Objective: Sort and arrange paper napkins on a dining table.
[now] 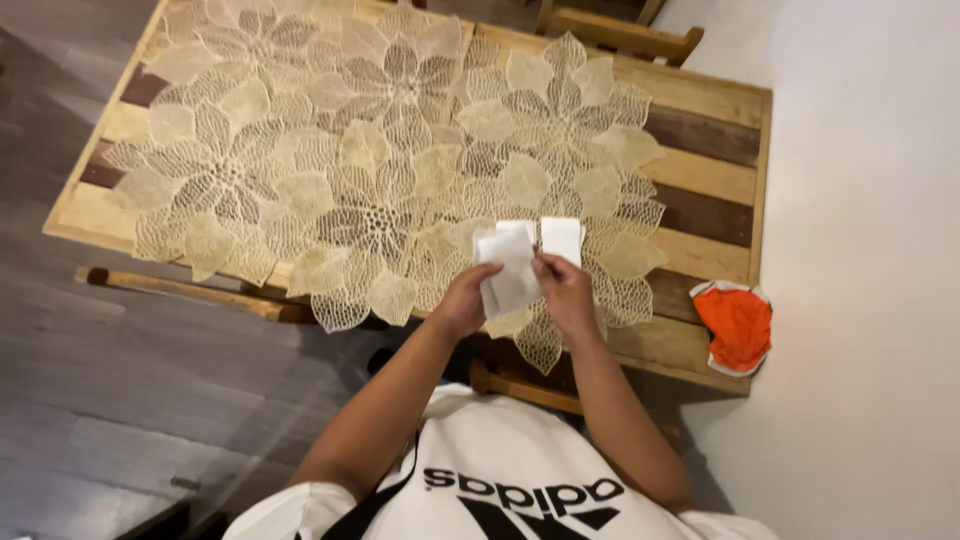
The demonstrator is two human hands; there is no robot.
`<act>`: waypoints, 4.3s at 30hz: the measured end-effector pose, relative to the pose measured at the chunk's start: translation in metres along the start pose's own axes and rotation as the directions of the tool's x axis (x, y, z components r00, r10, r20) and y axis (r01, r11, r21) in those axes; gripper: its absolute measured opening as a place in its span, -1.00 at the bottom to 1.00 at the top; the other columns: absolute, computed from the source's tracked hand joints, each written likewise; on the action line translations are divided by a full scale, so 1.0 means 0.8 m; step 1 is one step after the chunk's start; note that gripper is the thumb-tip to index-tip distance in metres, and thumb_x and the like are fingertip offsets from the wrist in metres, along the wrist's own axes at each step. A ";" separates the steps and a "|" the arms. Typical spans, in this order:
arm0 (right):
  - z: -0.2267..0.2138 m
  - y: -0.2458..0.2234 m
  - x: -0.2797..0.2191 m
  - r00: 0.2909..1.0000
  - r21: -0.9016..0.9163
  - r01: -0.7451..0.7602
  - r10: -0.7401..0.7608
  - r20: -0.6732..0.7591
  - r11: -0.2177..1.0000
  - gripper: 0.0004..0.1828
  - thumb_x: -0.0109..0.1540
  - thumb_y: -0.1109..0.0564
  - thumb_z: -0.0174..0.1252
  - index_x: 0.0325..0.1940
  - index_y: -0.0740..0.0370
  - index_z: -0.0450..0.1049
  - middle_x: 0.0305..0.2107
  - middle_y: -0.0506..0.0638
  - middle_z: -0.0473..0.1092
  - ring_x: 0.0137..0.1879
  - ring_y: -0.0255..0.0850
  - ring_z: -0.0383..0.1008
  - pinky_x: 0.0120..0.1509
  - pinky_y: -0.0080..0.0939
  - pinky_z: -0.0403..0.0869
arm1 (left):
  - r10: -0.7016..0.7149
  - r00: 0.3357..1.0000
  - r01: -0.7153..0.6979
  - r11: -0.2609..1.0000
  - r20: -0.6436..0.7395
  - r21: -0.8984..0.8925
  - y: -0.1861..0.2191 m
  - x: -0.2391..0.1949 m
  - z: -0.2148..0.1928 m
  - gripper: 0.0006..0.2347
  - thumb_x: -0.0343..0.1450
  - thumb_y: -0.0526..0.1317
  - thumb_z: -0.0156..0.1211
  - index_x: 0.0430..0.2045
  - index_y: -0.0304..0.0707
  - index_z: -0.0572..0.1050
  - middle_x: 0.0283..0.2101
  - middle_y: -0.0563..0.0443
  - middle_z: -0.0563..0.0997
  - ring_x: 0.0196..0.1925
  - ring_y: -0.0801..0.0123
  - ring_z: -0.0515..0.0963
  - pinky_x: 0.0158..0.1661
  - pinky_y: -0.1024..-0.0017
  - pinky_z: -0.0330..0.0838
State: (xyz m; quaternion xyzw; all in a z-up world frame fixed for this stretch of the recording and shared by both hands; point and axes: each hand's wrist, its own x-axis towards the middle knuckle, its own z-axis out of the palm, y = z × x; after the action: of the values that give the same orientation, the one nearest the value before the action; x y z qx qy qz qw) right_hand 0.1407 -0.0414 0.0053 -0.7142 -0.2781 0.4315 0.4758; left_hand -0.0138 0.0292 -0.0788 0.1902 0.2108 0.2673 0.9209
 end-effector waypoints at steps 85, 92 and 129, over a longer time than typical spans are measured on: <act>-0.005 0.085 0.079 0.966 0.665 -0.169 0.255 -0.034 0.727 -0.39 0.19 -0.03 0.29 0.25 0.09 0.25 -0.01 -0.02 0.47 0.07 -0.11 0.47 0.00 -0.17 0.52 | 0.583 0.556 0.260 0.554 -0.592 0.791 -0.027 0.101 -0.047 -0.72 0.27 -0.23 0.35 -0.22 -0.41 0.56 -0.22 -0.22 0.67 -0.18 0.02 0.67 -0.08 0.20 0.53; 0.014 0.151 0.087 0.890 0.437 -0.388 0.453 -0.052 0.812 -0.49 0.28 0.03 0.23 0.28 0.21 0.35 -0.05 0.04 0.49 -0.12 -0.14 0.52 -0.16 -0.19 0.56 | 0.522 0.493 0.175 0.724 -0.696 0.667 -0.036 0.089 -0.027 -0.47 0.29 -0.18 0.41 0.06 -0.47 0.32 -0.02 -0.33 0.55 -0.02 0.01 0.59 0.03 0.21 0.45; 0.010 0.103 0.084 0.957 -0.186 -0.279 0.257 -0.135 0.942 -0.69 0.27 0.07 0.24 -0.06 0.38 0.48 -0.38 0.12 0.57 -0.45 -0.19 0.60 -0.43 -0.25 0.55 | -0.099 0.538 0.162 0.987 -0.837 -0.013 0.000 0.062 0.038 -0.74 0.32 -0.22 0.26 -0.18 -0.34 0.48 -0.36 -0.12 0.54 -0.48 0.22 0.55 -0.59 0.23 0.34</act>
State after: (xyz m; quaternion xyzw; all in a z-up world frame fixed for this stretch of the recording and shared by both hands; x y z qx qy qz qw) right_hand 0.1645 -0.0161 -0.0955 -0.8127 -0.1947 0.4220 0.3515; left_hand 0.0398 0.0502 -0.0674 0.0545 0.6451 0.2488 0.7204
